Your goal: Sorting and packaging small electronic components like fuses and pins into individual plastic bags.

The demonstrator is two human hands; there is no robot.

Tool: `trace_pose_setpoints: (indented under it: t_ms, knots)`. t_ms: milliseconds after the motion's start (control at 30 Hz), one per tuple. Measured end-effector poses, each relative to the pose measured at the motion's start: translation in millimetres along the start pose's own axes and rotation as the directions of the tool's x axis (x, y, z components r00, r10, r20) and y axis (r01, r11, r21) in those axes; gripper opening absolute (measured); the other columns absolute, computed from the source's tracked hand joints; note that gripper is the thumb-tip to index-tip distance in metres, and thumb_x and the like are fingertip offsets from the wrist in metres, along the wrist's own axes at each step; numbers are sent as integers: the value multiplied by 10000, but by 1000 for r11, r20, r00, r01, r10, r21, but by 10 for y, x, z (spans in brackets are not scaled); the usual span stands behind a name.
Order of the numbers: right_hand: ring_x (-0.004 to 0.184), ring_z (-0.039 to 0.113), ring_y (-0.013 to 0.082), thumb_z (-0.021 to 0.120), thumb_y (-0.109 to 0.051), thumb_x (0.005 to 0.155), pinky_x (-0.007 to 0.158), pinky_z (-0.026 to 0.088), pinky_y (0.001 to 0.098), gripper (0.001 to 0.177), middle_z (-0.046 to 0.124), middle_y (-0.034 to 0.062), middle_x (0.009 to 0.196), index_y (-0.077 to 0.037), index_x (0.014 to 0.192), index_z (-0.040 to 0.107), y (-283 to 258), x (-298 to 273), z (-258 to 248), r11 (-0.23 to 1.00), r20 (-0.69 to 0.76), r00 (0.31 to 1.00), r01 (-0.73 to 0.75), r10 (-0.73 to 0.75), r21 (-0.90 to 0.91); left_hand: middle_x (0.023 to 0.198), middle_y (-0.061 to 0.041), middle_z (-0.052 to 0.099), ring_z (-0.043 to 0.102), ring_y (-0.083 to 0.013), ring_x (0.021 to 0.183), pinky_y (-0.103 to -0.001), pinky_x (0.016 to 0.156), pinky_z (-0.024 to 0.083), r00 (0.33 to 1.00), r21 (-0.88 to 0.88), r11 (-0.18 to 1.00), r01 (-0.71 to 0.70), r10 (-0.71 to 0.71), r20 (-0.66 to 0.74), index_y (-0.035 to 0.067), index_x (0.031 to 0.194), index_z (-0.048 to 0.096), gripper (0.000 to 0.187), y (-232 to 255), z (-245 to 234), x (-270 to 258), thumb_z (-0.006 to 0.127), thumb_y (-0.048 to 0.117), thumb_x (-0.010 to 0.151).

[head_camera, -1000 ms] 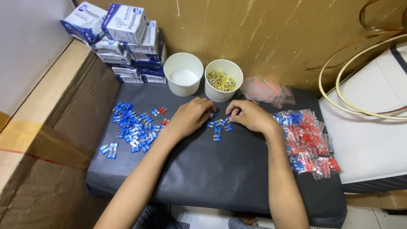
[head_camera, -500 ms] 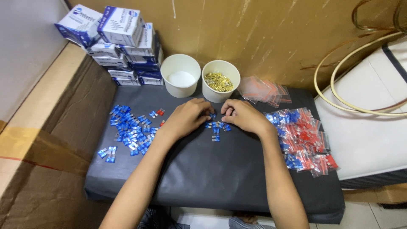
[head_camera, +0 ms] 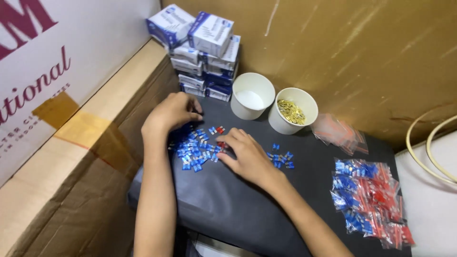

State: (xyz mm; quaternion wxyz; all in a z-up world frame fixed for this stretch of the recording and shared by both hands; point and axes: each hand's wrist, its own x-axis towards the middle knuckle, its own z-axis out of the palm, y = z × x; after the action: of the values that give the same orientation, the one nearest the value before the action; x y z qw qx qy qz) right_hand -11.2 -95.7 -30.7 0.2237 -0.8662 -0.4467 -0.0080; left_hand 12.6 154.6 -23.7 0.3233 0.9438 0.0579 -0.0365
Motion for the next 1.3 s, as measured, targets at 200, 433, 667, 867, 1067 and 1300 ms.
trace_pose_setpoints:
  t_ms: [200,433,667,867,1067,1300]
  knots:
    - [1007,544,226,764,-279,889,902,443,341,366,569,42,1012,-136,1220,704,61,40,385,1000,-67,998,-21,21,7,978,-72,787,730,-327,1017,-435,868,562,991,26,999,21,-24,132,207,916,821,221,152,-25,-129,819,213,695]
    - [968,564,199,772,-244,884,884,457,323,246,576,5,964,-177,1118,738,82,64,446,997,-134,990,-45,53,61,1010,-87,772,717,-320,1047,-467,876,565,978,96,994,44,-63,199,183,1005,804,312,26,147,-8,854,182,697]
    - [968,569,205,732,-244,931,897,455,339,192,585,17,960,-168,1107,729,35,77,411,994,-124,989,-75,84,78,990,-94,772,721,-324,1039,-465,854,569,983,78,997,0,-14,182,192,985,807,283,107,132,-10,864,173,709]
    - [974,564,216,697,-239,961,900,442,343,184,580,32,971,-150,1120,722,4,77,374,995,-114,991,-67,76,78,1045,-104,766,700,-339,1094,-479,904,550,976,94,996,-5,-16,217,202,1013,801,317,225,84,-94,872,153,708]
    - [975,567,212,675,-250,981,898,436,337,174,585,27,965,-164,1125,717,16,78,391,996,-130,988,-69,77,64,1035,-89,770,705,-331,1078,-476,890,557,978,124,992,-11,-15,209,219,963,807,276,176,113,-61,880,167,702]
    - [929,578,221,639,-240,1014,841,455,337,135,618,42,922,-148,1066,724,-19,49,296,997,-266,963,-34,51,70,937,-123,784,724,-357,1004,-466,869,541,976,-87,988,-127,140,167,98,908,781,157,276,46,-163,789,122,752]
